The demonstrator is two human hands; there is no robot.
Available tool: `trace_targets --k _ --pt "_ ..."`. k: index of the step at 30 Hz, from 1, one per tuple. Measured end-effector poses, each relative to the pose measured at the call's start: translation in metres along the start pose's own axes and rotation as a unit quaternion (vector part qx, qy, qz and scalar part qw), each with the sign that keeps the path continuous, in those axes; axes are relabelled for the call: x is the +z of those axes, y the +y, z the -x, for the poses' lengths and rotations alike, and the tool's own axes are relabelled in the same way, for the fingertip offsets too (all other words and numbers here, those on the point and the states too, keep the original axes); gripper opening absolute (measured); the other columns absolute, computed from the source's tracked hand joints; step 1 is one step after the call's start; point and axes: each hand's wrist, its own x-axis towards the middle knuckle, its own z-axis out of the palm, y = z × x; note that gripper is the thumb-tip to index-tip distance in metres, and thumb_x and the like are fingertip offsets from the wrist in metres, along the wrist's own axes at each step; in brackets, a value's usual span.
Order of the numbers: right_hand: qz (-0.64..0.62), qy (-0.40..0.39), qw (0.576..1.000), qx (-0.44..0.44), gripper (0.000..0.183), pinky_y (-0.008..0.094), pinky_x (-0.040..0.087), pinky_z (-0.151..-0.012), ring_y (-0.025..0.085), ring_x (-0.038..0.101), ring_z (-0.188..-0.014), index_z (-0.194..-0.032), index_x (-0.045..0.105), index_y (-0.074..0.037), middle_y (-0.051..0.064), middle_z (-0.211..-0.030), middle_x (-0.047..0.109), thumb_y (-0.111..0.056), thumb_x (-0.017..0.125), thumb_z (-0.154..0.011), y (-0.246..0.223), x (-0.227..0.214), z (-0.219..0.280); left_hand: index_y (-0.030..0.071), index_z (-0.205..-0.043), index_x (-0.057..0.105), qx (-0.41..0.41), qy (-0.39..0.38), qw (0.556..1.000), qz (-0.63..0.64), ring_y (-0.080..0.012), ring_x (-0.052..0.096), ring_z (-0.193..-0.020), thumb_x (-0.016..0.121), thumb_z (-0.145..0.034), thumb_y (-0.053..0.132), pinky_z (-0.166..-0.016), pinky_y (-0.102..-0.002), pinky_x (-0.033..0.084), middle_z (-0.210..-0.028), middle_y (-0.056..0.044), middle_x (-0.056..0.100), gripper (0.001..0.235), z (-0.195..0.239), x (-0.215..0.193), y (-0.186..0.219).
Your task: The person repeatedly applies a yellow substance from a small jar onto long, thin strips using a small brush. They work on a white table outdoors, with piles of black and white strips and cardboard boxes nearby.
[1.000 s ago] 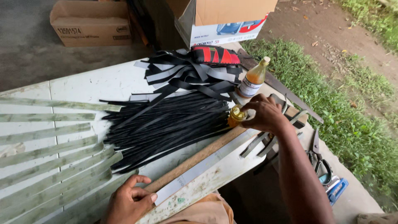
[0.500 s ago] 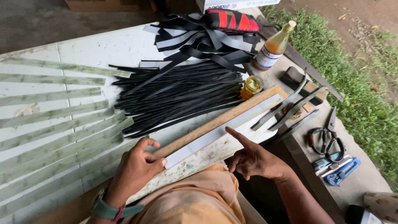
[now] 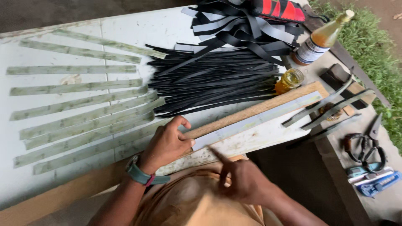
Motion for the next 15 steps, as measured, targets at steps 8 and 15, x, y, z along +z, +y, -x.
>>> trace_targets --k 8,15 --pt "0.162 -0.013 0.986 0.024 0.093 0.044 0.055 -0.057 0.032 0.066 -0.053 -0.161 0.027 -0.007 0.013 -0.060 0.068 -0.022 0.068 -0.079 -0.020 0.021 -0.013 0.008 -0.110 0.057 0.015 -0.026 1.000 0.001 -0.0230 0.078 -0.073 0.078 -0.082 0.018 -0.064 -0.037 0.058 -0.078 -0.013 0.078 0.036 0.000 -0.001 -0.003" --pt "0.200 0.111 0.971 -0.072 0.080 0.045 0.053 -0.049 0.028 0.066 -0.049 -0.152 0.039 -0.006 0.010 -0.071 0.072 -0.020 0.066 -0.078 -0.011 0.037 -0.016 0.007 -0.110 0.056 0.029 -0.042 0.999 0.009 -0.0233 0.079 -0.074 0.077 -0.083 0.019 -0.065 -0.037 0.059 -0.077 -0.014 0.078 0.036 -0.002 0.000 -0.008"
